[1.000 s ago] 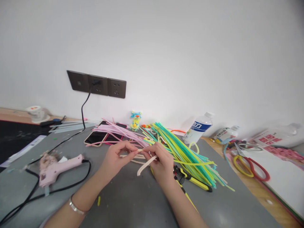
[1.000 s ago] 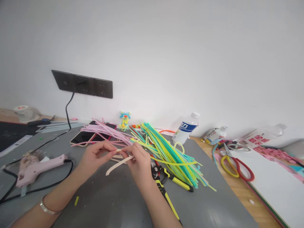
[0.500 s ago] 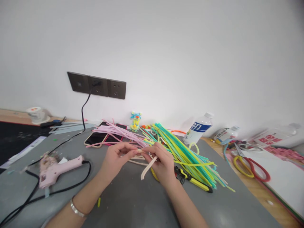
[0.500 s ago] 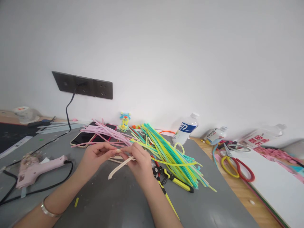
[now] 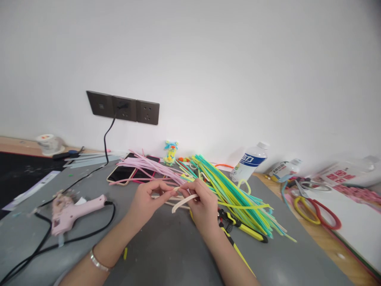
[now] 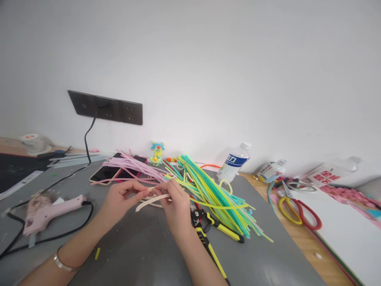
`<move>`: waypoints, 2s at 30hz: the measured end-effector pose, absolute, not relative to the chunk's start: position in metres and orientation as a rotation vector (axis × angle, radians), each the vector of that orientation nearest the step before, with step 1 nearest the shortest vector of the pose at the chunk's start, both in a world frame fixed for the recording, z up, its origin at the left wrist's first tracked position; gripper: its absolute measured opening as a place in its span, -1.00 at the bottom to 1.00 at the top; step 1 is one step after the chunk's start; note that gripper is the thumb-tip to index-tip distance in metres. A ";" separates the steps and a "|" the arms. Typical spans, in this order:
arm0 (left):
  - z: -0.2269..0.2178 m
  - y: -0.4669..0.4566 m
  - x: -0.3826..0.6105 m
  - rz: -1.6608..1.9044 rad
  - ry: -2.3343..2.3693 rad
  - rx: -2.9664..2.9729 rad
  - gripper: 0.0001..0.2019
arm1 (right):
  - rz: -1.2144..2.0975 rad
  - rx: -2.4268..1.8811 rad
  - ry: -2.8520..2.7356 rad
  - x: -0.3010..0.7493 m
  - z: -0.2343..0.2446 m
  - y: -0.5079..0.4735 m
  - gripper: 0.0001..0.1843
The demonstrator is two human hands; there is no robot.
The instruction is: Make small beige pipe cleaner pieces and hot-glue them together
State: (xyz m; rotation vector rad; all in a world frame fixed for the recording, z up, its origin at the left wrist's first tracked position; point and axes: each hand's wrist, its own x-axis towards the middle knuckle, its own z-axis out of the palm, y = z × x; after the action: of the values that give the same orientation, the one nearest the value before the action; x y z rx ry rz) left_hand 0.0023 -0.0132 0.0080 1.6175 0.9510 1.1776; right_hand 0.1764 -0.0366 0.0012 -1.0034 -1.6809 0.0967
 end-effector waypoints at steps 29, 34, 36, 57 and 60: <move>0.007 -0.003 -0.003 0.920 0.928 2.017 -0.90 | 0.750 -0.966 -1.255 0.182 0.003 -0.027 -0.53; -0.004 -0.006 -0.002 0.444 0.919 2.299 -0.95 | 0.979 -0.935 -0.853 0.181 0.000 -0.020 -0.42; -0.006 -0.007 -0.002 0.333 0.955 2.346 -0.96 | 0.964 -0.965 -0.794 0.182 -0.001 -0.018 -0.41; 0.013 -0.008 -0.003 0.517 0.813 1.434 -0.76 | 1.104 -0.898 -1.436 0.176 -0.001 -0.026 -0.74; 0.012 -0.004 -0.006 0.524 0.916 1.640 -0.72 | 1.132 -0.930 -1.392 0.175 -0.001 -0.025 -0.73</move>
State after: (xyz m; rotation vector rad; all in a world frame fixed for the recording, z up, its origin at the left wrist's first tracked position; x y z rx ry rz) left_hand -0.0059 -0.0041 0.0117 1.6396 0.9158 0.5244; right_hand 0.1754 -0.0250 -0.0008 -0.9300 -1.3924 1.1315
